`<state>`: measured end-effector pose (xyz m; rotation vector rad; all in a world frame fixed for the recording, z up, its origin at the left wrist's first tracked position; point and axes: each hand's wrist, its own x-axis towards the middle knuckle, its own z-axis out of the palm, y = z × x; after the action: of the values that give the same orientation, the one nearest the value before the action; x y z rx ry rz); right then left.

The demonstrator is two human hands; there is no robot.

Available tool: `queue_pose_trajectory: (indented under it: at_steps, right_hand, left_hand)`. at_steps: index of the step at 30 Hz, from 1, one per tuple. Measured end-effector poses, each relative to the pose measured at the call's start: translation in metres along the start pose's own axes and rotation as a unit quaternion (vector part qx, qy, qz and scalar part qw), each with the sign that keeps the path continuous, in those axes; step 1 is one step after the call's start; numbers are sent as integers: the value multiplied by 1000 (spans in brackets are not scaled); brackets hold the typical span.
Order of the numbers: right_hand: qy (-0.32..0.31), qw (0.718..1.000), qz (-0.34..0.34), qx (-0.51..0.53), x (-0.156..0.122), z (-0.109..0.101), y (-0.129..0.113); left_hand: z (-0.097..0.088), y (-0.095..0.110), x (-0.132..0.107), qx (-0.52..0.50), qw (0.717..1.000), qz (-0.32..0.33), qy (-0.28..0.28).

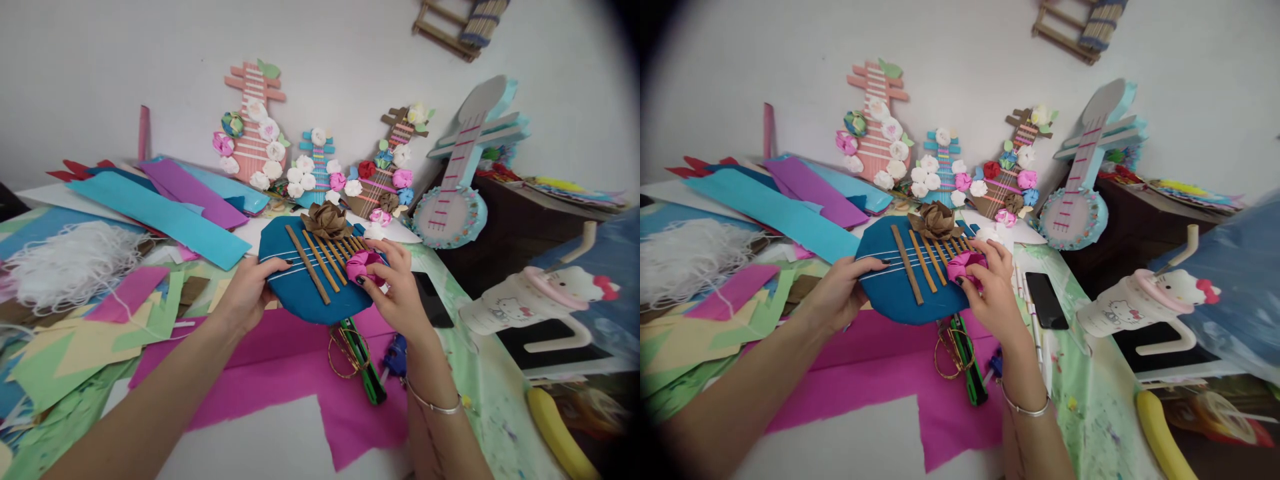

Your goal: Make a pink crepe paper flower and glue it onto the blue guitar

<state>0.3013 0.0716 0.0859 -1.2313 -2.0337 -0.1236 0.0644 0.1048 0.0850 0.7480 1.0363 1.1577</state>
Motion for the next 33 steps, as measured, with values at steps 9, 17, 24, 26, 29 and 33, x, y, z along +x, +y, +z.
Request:
queue_pose_trajectory:
  at_steps: [9, 17, 24, 26, 29, 33]
  right_hand:
    - [-8, 1000, -4, -11, 1, 0, -1]
    - [38, 998, 32, 49, 2, -7, -1]
    - [225, 941, 113, 226, 2, -6, 1]
    - [274, 913, 136, 271, 2, -3, 5]
    - [287, 890, 186, 301, 1, 0, 8]
    - [247, 898, 231, 282, 2, -1, 2]
  left_hand:
    - [0, 0, -1, -2, 1000, -3, 6]
    - [-6, -3, 7, -25, 999, 34, 24]
    - [-15, -7, 18, -32, 999, 14, 25]
    - [-18, -10, 23, -42, 998, 3, 42]
    - [-22, -14, 30, -64, 997, -1, 47]
    - [-29, -17, 39, -92, 993, 33, 63]
